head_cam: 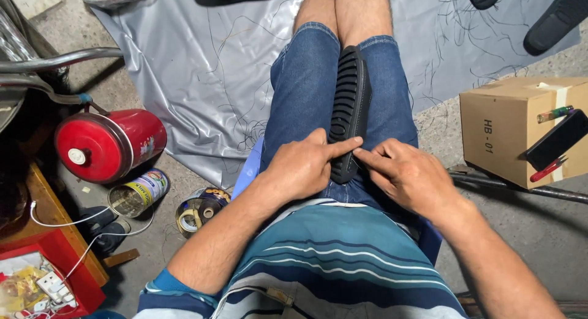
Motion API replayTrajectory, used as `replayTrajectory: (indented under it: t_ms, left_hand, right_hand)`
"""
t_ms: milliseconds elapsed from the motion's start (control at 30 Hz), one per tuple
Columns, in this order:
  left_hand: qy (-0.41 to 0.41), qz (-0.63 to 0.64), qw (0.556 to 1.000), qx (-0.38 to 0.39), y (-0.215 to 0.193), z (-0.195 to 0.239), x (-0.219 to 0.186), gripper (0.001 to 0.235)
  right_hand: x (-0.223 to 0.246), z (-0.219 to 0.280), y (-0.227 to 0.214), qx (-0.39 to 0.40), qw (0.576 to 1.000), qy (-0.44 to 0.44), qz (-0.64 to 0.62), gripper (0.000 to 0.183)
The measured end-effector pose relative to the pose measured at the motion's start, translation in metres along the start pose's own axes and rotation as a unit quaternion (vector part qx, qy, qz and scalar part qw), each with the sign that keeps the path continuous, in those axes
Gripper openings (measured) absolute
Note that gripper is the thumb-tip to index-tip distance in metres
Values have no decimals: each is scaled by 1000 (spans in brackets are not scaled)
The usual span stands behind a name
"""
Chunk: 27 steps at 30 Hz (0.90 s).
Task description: The person sits on a blue plastic chair and sews a black slipper sole using a needle and thread. They hold the sole on their lap and repeatedly push the needle through the material while pulling the thread to stitch it.
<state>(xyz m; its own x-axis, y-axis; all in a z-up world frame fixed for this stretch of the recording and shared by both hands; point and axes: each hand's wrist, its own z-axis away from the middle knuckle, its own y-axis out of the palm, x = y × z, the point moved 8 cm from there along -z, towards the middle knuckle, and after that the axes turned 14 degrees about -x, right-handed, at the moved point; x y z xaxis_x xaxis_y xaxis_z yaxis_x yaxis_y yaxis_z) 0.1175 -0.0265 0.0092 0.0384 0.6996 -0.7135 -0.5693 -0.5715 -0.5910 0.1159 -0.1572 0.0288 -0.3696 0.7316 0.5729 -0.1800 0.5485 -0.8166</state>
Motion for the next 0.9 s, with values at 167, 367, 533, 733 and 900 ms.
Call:
replayTrajectory:
  t_ms: [167,367,533,733,900]
  left_hand:
    - [-16,10,1000,-12,10,-4,16,43]
    - [53,38,984,-163,22,-9,0,26]
    - [18,162,967,-193,17,-9,13,12]
    - [16,226,951,-211,11,14,20,10]
    - [72,91,971,-207,12,32,7,14]
  right_hand:
    - [-62,27,-27,186,964,137,130,51]
    - [-44,18,-20,173,974,144,8,49]
    - [-41,9,9,158,952,252,-75,50]
    - [-20,2,18,96,950,264,-134,27]
    - [-20,13,40,204,955,214,21,29]
